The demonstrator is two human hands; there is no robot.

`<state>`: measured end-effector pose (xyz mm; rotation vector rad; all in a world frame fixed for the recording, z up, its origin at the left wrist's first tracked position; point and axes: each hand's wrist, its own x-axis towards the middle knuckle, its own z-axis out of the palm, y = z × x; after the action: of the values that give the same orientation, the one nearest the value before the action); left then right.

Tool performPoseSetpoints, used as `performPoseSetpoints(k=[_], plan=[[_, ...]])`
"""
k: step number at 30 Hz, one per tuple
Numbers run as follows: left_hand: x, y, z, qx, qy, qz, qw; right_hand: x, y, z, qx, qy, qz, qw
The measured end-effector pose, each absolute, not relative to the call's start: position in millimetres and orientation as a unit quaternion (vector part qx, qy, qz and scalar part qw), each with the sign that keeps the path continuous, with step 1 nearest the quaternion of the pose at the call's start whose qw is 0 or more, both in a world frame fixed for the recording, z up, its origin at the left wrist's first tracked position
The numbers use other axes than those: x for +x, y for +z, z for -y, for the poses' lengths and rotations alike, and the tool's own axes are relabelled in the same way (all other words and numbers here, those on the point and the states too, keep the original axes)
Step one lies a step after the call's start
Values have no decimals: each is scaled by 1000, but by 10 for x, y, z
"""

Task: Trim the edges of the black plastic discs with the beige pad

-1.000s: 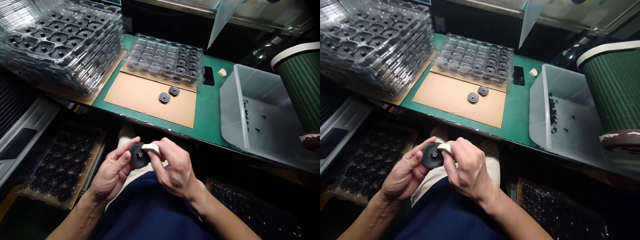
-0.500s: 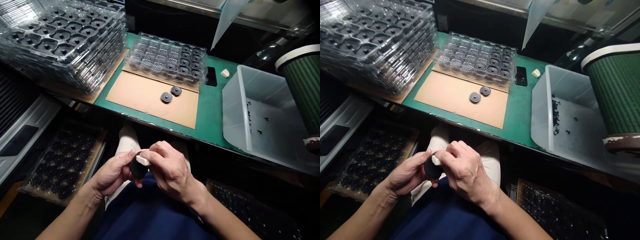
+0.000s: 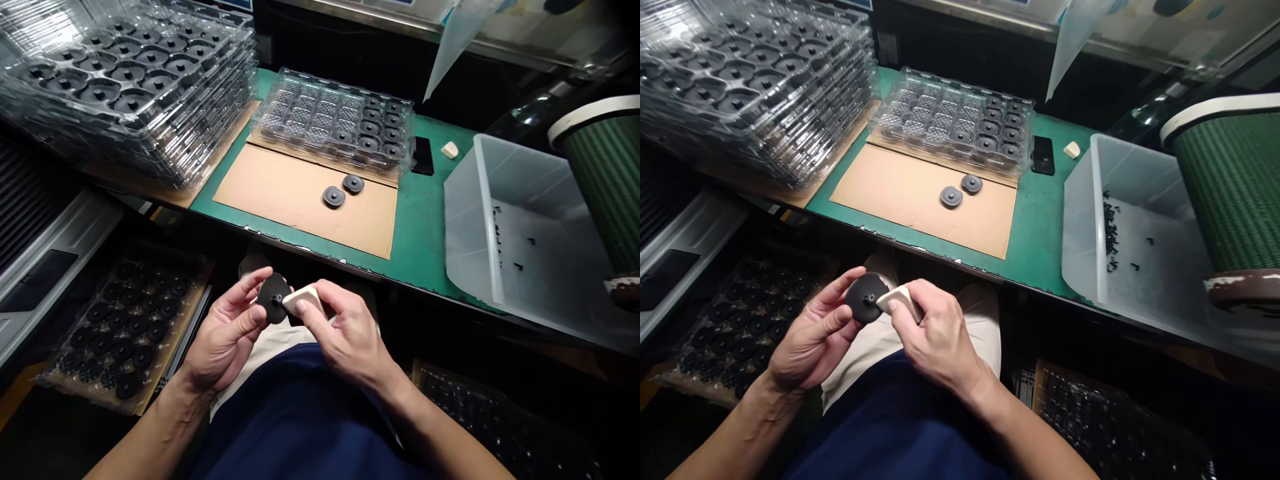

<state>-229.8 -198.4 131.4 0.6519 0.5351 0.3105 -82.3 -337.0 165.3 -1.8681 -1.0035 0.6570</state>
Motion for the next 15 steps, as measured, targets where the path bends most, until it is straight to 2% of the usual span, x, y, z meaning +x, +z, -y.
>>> performPoseSetpoints(k=[3, 10, 13, 15], plan=[[-2351, 1268, 1943, 304, 56, -265, 913, -787, 1624, 3377, -746, 159, 495, 417], [-2387, 1194, 1987, 252, -76, -267, 927, -711, 1653, 3404, -630, 120, 689, 338], [-2342, 1214, 2007, 218, -12, -266, 939, -725, 1593, 3401, -674, 91, 646, 346], [-2301, 1224, 2003, 230, 73, -274, 931, -765, 1546, 3381, -741, 134, 533, 386]])
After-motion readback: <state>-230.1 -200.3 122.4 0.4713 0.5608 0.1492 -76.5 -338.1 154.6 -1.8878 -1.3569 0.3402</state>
